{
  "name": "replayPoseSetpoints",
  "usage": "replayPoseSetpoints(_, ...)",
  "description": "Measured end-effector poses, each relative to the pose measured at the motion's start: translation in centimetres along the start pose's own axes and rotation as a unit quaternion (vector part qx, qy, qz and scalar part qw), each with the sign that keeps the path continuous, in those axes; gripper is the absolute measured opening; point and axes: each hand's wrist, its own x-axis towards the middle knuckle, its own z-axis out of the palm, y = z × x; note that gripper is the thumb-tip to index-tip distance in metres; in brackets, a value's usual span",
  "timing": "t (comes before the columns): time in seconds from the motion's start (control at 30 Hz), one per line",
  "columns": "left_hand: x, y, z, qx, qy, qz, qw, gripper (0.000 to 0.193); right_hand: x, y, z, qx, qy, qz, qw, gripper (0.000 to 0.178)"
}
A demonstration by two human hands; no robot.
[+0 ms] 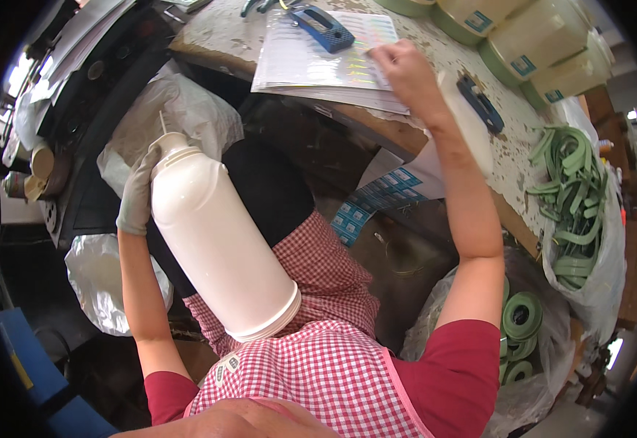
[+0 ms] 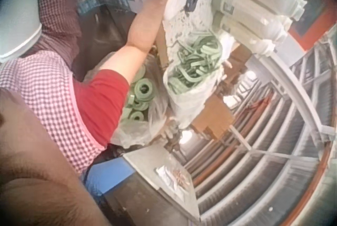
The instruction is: The person repeatedly assembles white plastic containers by attaching green lids and applying blue labels. The person handles each container one at a time, secures the lid, and affixes a label before placing the finished unit aside.
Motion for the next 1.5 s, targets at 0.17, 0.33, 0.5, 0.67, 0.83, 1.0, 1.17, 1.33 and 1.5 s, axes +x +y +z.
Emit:
replayPoseSetpoints(0.17, -0.6, -0.6, 1.1, -0.033, 0.050, 0.021, 0.998, 0.042, -2.0, -3.4, 1.5, -0.087, 0.061, 0.046, 0.993, 0.025)
replayPoseSetpoints(0.33, -0.7, -0.9, 1.3, -0.043, 0.030, 0.029, 0.998, 0.041, -2.5, -4.7, 2.3, -0.067, 0.090, 0.008, 0.994, 0.027)
replayPoseSetpoints(0.5, -0.8, -1.3, 0.8, -0.055, 0.050, 0.041, 0.996, 0.041, -3.3, -5.3, 4.1, -0.130, 0.149, -0.005, 0.980, 0.025)
replayPoseSetpoints(0.67, -0.3, -1.9, 0.6, -0.058, 0.044, 0.041, 0.996, 0.041, -3.3, -4.4, 4.6, -0.099, 0.127, -0.026, 0.987, 0.028)
replayPoseSetpoints(0.83, -1.2, -1.3, 1.1, 0.092, 0.153, 0.132, 0.975, 0.040, -2.9, -6.7, 3.4, -0.086, 0.075, -0.017, 0.993, 0.038)
replayPoseSetpoints(1.0, -7.3, -1.5, 2.6, 0.139, 0.158, 0.293, 0.933, 0.038, -7.6, -15.2, 5.4, 0.206, 0.072, 0.061, 0.974, 0.029)
replayPoseSetpoints(1.17, -11.4, -3.2, 3.3, 0.228, 0.102, 0.280, 0.927, 0.044, -12.1, -22.1, 10.6, 0.451, -0.180, 0.038, 0.873, 0.021)
replayPoseSetpoints(1.33, -11.5, -3.1, 3.3, 0.223, 0.069, 0.324, 0.917, 0.053, -12.3, -22.9, 12.5, 0.421, -0.206, 0.005, 0.883, 0.023)
replayPoseSetpoints(1.5, -11.3, -4.1, 3.4, 0.273, 0.086, 0.311, 0.906, 0.071, -12.9, -23.1, 12.2, 0.228, -0.134, -0.066, 0.962, 0.038)
